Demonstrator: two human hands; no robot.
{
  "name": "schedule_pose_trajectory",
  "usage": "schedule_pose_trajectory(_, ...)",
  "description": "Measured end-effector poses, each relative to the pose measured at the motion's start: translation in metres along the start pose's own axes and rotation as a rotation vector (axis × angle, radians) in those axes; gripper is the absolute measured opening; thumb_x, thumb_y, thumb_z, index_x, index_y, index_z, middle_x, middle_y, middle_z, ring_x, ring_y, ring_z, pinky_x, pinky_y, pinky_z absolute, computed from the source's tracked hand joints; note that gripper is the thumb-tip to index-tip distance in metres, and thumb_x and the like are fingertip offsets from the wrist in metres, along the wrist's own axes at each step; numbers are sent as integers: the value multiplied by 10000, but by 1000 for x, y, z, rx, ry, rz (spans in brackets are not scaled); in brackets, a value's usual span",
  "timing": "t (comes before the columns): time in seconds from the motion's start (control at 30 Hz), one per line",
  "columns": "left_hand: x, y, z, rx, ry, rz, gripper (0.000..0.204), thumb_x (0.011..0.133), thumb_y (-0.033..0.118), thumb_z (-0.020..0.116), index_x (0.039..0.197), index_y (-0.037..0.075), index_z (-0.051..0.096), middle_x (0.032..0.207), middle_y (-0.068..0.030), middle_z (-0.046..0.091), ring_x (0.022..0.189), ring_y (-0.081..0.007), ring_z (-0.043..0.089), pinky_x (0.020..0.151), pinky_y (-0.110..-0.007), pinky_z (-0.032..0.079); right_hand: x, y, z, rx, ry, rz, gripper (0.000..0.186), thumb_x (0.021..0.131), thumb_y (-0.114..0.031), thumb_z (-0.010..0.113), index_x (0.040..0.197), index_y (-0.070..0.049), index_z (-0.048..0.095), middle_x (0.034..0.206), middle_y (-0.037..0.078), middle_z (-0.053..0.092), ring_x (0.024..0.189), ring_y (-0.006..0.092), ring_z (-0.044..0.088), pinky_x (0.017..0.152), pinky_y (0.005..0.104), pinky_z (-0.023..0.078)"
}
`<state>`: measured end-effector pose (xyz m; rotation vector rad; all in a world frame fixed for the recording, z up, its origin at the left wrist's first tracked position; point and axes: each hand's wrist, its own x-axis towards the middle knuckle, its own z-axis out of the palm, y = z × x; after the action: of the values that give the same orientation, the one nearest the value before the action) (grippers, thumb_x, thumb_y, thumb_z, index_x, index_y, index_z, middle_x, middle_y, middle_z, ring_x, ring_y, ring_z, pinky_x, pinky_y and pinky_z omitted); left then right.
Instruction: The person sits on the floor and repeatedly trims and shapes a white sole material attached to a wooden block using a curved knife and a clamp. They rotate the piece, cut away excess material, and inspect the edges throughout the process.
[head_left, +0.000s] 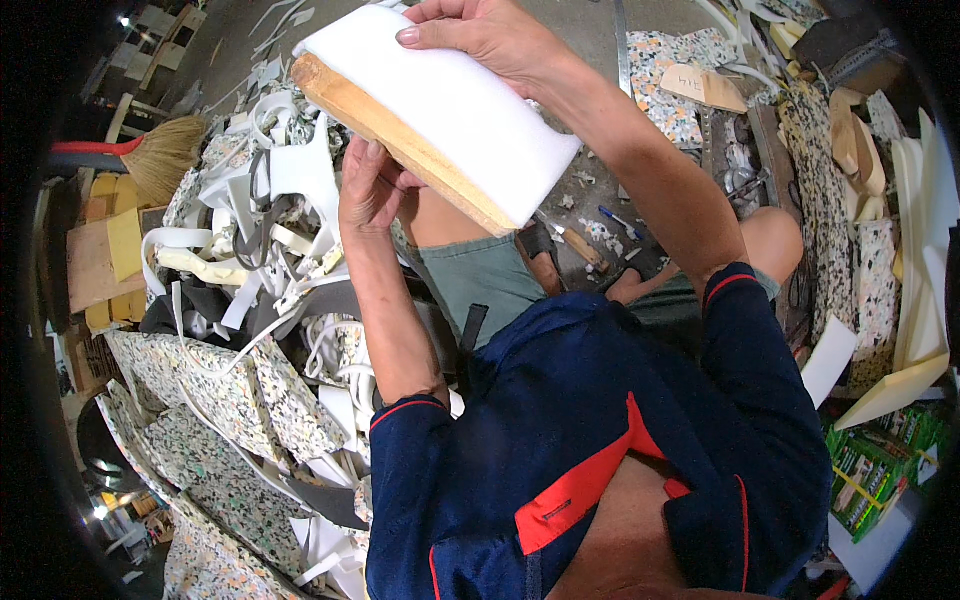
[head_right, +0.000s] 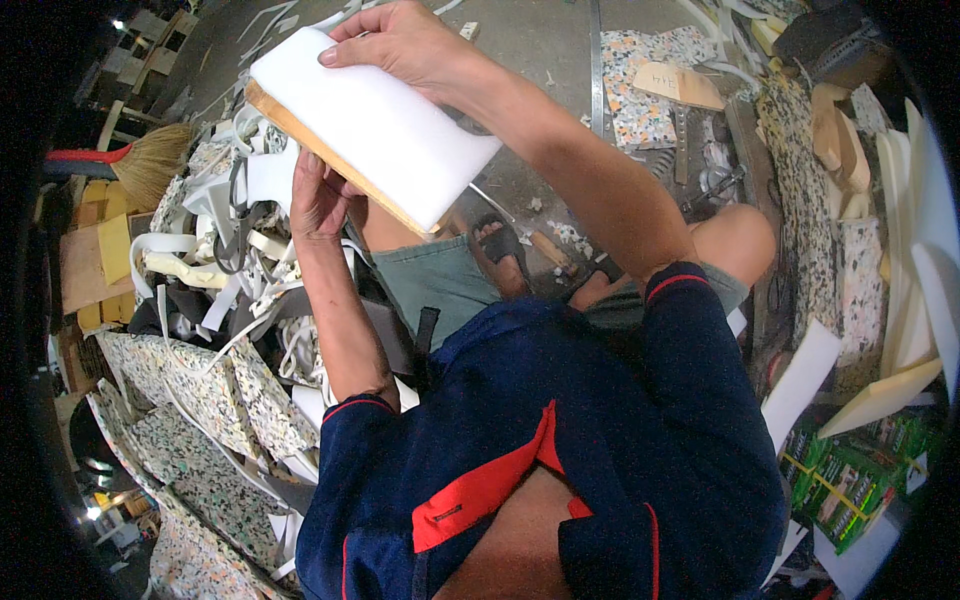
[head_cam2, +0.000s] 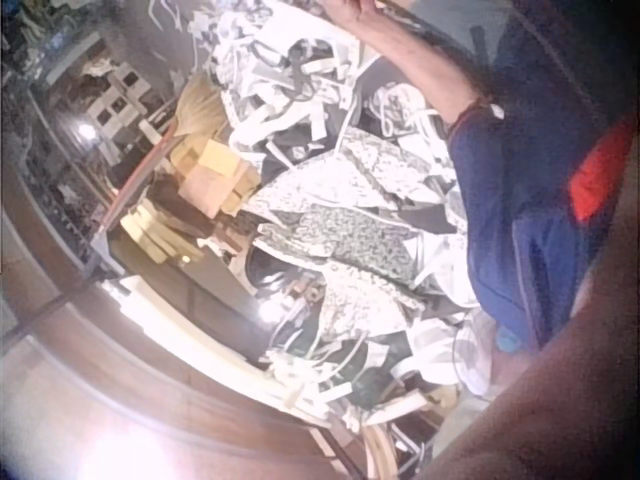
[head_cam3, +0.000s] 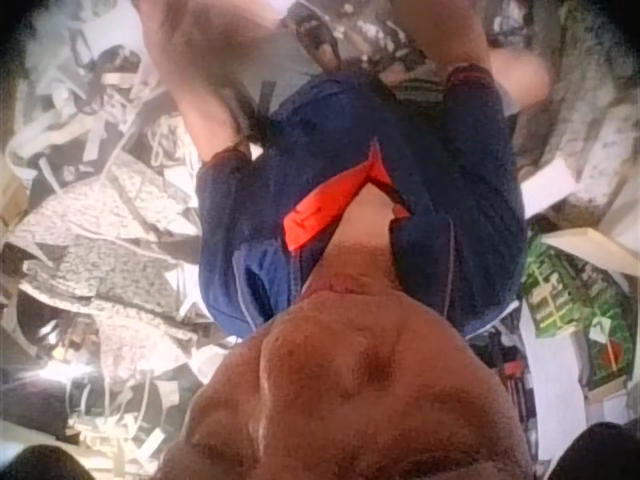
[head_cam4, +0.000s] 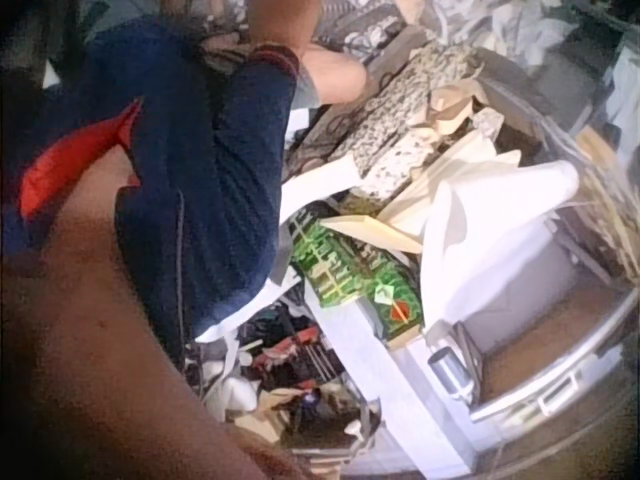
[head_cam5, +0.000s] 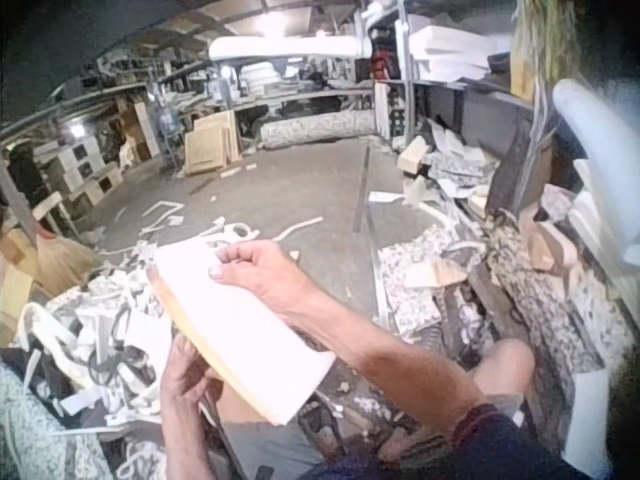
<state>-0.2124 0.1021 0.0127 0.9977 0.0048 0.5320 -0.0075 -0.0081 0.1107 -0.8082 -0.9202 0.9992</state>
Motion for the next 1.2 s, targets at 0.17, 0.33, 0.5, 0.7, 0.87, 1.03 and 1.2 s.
schedule_pose_trajectory(0.17,2,0,-4,-16,-45,-15,584,974,256,631,1414,-36,382,1289,-210,579,1072,-301,679,714,-409,669,-6,-5,6,-38,26,-4,188,902,-74,695,1055,35,673,888,58,695,742,106,654,652,243,538)
schedule_pose_trajectory(0.33,2,-1,5,-71,13,0,562,965,207,634,1399,-45,380,1229,-232,611,1003,-324,701,674,-415,672,-7,-2,2,-26,23,-7,204,898,-70,706,1064,42,666,885,65,701,739,109,664,649,245,547)
schedule_pose_trajectory(0.5,2,-2,6,-77,82,8,548,958,188,639,1387,-46,391,1202,-244,629,967,-340,714,663,-425,673,-7,-1,5,-21,18,11,223,903,-69,701,1087,47,655,903,80,711,759,117,677,659,247,557)
schedule_pose_trajectory(0.7,1,-1,5,-83,43,5,534,961,193,635,1382,-42,406,1190,-243,636,967,-337,714,670,-423,673,-10,-5,9,-99,46,24,226,902,-66,698,1092,47,654,911,82,713,764,115,676,657,246,552)
schedule_pose_trajectory(0.87,2,-3,2,-92,45,16,532,960,195,638,1379,-41,410,1183,-244,639,965,-337,715,671,-425,673,-13,-8,13,-131,65,32,221,901,-65,696,1087,45,650,912,77,709,766,109,670,657,239,545)
schedule_pose_trajectory(1.03,1,-1,3,-87,36,13,539,957,194,641,1380,-43,405,1186,-246,635,966,-336,715,666,-425,673,-11,-5,13,-169,74,34,254,896,-75,702,1106,53,640,908,71,704,771,103,662,659,237,536)
schedule_pose_trajectory(1.2,1,-1,3,-69,61,14,548,956,206,644,1379,-46,403,1184,-246,634,967,-333,715,670,-420,673,-10,-1,15,-233,105,-1,295,894,-82,702,1137,68,629,931,77,705,796,107,661,677,239,535)
